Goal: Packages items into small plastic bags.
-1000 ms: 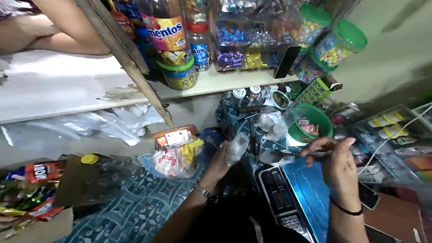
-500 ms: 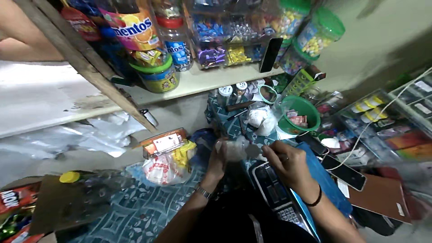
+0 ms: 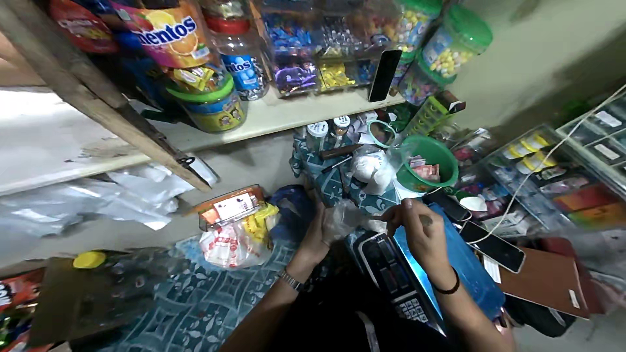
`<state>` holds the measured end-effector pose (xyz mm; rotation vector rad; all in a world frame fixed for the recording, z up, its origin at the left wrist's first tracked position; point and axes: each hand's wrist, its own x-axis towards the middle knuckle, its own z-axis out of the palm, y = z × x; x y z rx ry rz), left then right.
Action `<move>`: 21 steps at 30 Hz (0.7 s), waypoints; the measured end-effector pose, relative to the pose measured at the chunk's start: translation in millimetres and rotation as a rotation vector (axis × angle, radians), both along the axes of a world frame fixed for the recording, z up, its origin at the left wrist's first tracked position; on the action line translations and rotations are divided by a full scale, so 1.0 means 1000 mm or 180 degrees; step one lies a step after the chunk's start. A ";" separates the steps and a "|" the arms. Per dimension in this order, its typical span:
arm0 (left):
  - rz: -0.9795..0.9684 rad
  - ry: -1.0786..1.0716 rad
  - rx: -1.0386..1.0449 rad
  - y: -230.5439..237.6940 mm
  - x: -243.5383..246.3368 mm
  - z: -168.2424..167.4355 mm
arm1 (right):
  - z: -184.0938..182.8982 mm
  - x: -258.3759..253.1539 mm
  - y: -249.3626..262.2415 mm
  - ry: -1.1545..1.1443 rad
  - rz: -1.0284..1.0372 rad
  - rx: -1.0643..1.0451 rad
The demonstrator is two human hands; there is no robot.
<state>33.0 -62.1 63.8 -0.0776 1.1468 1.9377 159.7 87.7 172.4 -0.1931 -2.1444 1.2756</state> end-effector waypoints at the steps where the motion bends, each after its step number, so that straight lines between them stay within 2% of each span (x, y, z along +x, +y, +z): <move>1: -0.0053 -0.0056 0.0033 0.000 0.000 0.000 | -0.001 0.004 0.003 0.0020 -0.0006 0.0179; 6: -0.0313 -0.0060 0.0177 0.000 0.005 -0.003 | 0.002 0.018 0.001 0.0029 -0.0073 0.1224; 11: -0.0181 -0.0120 0.0547 -0.004 0.007 -0.011 | -0.004 0.026 -0.013 0.0105 -0.0137 0.1559; 14: -0.0062 -0.0104 0.0525 -0.002 0.010 -0.011 | -0.006 0.030 -0.016 0.0093 -0.0335 0.1864; 21: -0.0224 -0.0344 0.0984 -0.004 0.013 -0.014 | -0.002 0.034 -0.020 0.0263 -0.0158 0.1870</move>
